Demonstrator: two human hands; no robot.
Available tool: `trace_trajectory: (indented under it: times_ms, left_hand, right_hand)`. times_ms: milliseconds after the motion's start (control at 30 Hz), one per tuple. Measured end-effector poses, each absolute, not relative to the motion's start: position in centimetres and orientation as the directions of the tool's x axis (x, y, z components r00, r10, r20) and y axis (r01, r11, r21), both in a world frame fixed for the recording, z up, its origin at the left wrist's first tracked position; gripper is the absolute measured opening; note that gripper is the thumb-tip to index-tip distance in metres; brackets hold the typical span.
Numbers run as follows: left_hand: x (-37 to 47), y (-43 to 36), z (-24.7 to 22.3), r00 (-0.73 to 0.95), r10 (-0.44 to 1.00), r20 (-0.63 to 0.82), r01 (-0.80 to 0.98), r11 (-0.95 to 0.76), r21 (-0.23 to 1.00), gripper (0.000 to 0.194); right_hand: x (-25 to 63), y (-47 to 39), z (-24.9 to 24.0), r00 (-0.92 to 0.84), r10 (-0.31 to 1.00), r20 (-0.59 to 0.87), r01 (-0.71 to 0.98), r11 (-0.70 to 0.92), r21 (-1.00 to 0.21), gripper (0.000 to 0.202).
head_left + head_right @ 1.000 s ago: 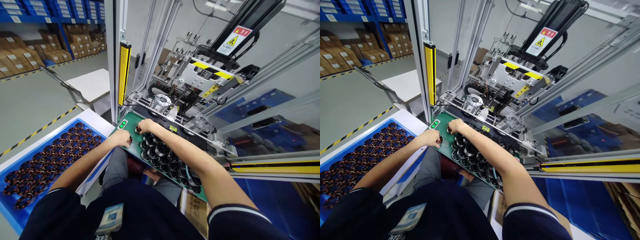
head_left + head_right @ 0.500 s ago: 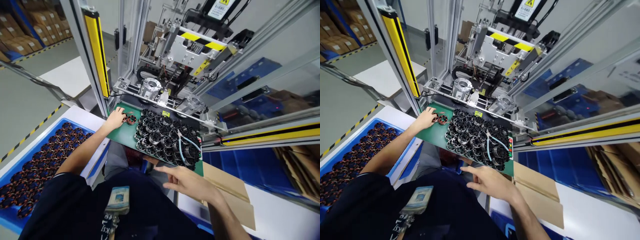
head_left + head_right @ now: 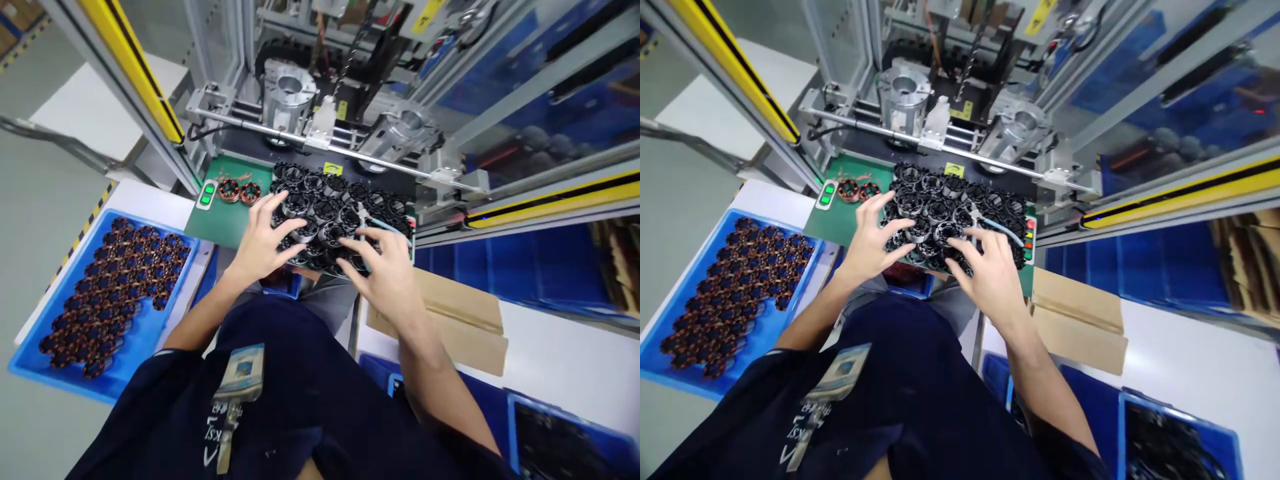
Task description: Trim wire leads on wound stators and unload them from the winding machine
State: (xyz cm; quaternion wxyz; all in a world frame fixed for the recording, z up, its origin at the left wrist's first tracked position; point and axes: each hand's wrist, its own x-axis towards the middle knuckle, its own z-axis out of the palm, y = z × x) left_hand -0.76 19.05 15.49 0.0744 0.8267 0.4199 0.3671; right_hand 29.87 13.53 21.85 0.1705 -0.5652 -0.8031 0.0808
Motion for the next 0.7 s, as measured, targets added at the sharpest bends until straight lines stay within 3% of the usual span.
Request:
trace_trajectory:
  times_ms: [167,300,500,700]
  left_hand:
    - [1.5,20.3,13.8,0.376,0.758,0.533,0.685,-0.615,0.391,0.028]
    - [1.6,21.1,13.0,0.412,0.769,0.489,0.67,-0.619,0.409,0.024]
    - [1.5,21.5,12.9,0.431,0.775,0.461,0.645,-0.622,0.444,0.025]
    - [1.7,22.5,12.4,0.46,0.749,0.478,0.639,-0.652,0.407,0.031]
  right_hand:
    - [28.8,16.6,18.3,-0.378,0.902,0.208,0.899,0.411,-0.15,0.029]
    - [28.8,17.1,17.6,-0.384,0.895,0.225,0.898,0.419,-0.134,0.022]
    - [28.0,17.2,17.5,-0.342,0.914,0.22,0.919,0.374,-0.125,0.03]
    - [26.6,17.3,19.4,-0.3,0.952,0.064,0.951,0.304,-0.064,0.039]
